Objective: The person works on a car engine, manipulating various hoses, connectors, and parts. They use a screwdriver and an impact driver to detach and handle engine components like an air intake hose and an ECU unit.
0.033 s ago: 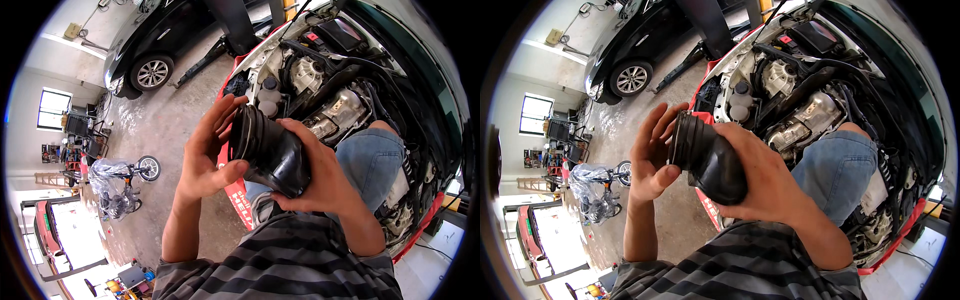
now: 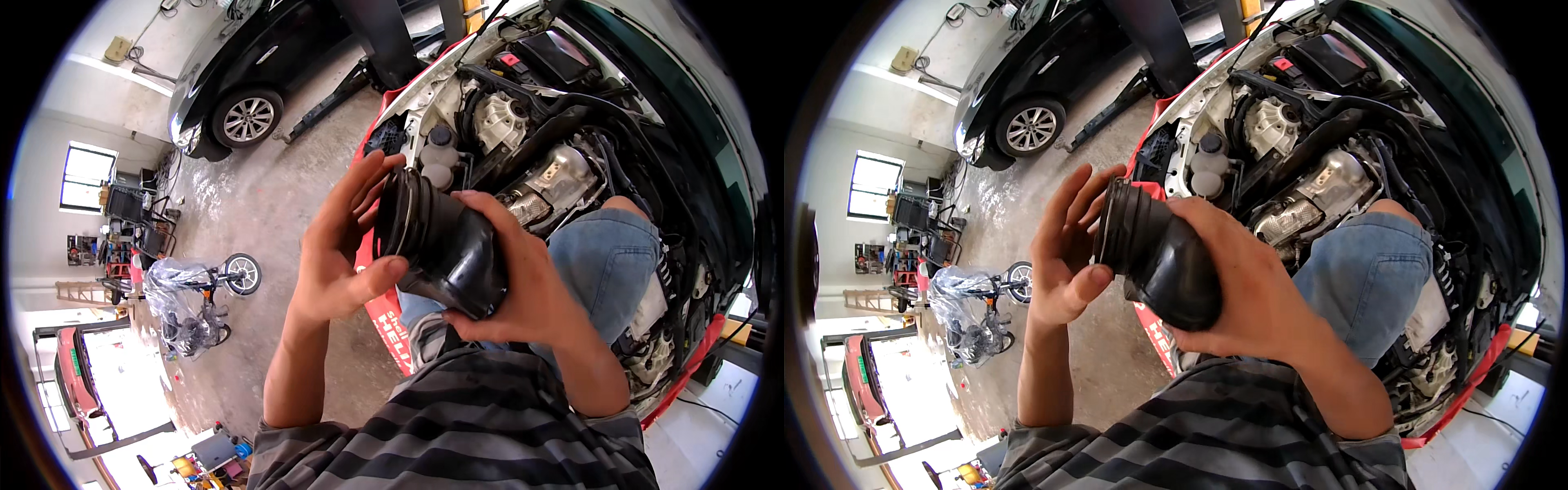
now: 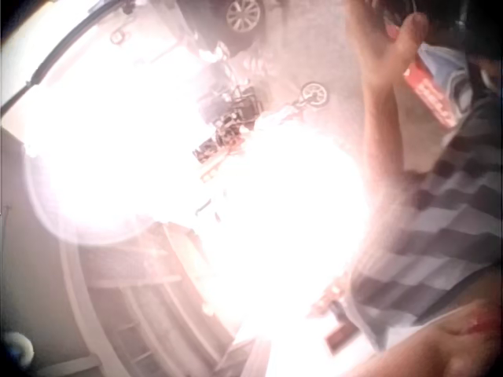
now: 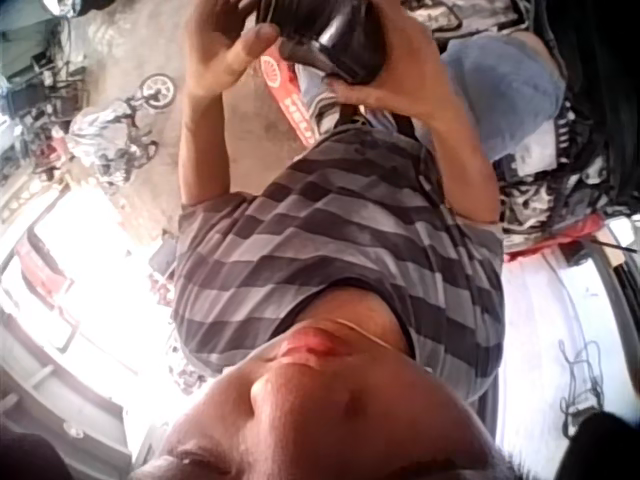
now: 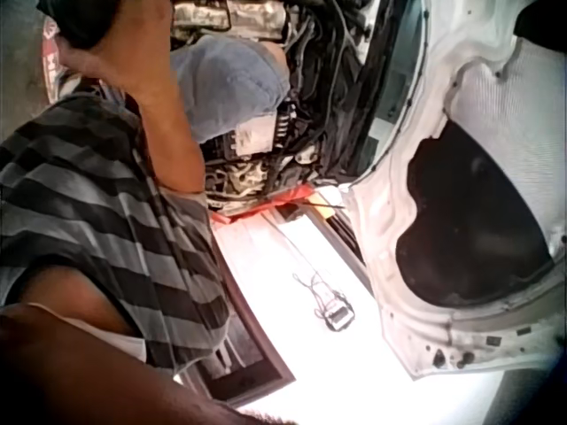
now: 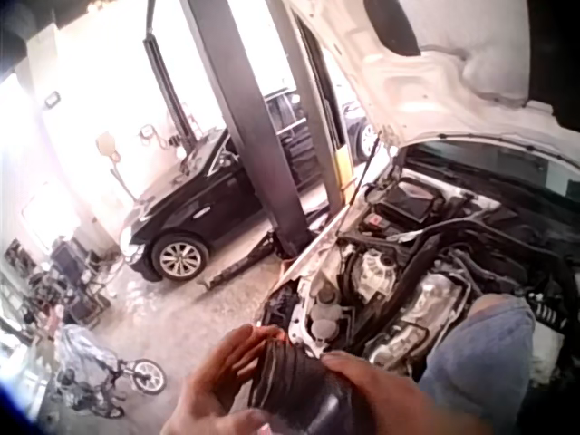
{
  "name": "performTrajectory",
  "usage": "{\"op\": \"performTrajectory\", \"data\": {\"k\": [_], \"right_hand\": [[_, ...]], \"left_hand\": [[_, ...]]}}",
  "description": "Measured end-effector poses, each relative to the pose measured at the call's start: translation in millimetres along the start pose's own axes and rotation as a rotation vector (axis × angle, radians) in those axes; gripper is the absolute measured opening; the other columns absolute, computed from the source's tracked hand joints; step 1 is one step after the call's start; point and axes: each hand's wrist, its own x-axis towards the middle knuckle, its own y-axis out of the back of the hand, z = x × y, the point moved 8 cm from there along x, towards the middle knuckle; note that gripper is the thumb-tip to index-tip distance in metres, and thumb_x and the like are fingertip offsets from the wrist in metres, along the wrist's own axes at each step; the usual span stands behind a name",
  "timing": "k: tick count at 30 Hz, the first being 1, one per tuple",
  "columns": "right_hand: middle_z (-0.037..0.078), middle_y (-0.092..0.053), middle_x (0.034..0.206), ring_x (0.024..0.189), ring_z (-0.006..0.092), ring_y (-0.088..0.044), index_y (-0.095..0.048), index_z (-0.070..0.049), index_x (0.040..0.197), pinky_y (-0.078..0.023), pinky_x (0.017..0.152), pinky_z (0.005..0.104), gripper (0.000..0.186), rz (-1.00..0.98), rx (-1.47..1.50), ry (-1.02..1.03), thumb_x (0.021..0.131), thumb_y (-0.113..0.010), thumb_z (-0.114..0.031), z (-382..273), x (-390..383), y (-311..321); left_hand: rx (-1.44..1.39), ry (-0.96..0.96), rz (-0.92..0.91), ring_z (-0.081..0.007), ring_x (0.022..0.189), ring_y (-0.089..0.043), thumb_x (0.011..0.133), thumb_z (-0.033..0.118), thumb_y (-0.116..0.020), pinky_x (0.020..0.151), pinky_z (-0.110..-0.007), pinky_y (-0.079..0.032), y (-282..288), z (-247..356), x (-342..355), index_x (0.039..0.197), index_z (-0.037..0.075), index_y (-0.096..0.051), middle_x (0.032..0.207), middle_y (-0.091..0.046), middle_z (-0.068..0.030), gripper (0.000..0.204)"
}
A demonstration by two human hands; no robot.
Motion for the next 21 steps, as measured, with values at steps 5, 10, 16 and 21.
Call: {"op": "performTrajectory", "data": {"k": [5,10,16,21], "right_hand": [[0.019,-0.058,0.122,0.108,0.0367,-0.062,-0.037,-0.007,0.142,-0.048,0.094,0.0387,0.098,-0.01,0.111,-0.017,0.057,-0.084,-0.021,14,15,20],[0.014,-0.054,0.127,0.117,0.024,-0.055,-0.033,-0.004,0.146,-0.043,0.099,0.0349,0.102,0.111,0.404,-0.066,0.059,-0.083,-0.022,24,25,62],[0.012,-0.052,0.13,0.119,0.0198,-0.053,-0.032,-0.001,0.145,-0.043,0.1,0.0335,0.101,0.219,0.581,-0.101,0.062,-0.083,-0.025,18,30,84],[0.013,-0.053,0.128,0.117,0.0199,-0.054,-0.03,0.002,0.144,-0.044,0.098,0.0334,0.102,0.314,0.583,-0.126,0.063,-0.084,-0.027,11,23,94]], "left_hand": [[-0.011,0.005,-0.003,-0.0291,0.139,-0.037,0.064,0.046,-0.088,0.114,-0.04,-0.028,-2,-5,23,0.152,-0.004,-0.017,0.15,-0.035,-0.0235,0.124],[-0.182,-0.111,-0.025,-0.0314,0.143,-0.031,0.066,0.035,-0.09,0.115,-0.042,-0.027,-26,-9,48,0.153,-0.003,-0.009,0.156,-0.023,-0.0253,0.126],[-0.323,-0.165,0.041,-0.0311,0.14,-0.036,0.076,0.019,-0.085,0.113,-0.041,-0.032,-53,7,64,0.153,-0.003,-0.012,0.155,-0.025,-0.0248,0.108],[-0.403,-0.134,0.043,-0.0293,0.137,-0.039,0.081,0.018,-0.08,0.113,-0.04,-0.033,-68,11,75,0.151,-0.008,-0.014,0.151,-0.031,-0.0249,0.099]]}}
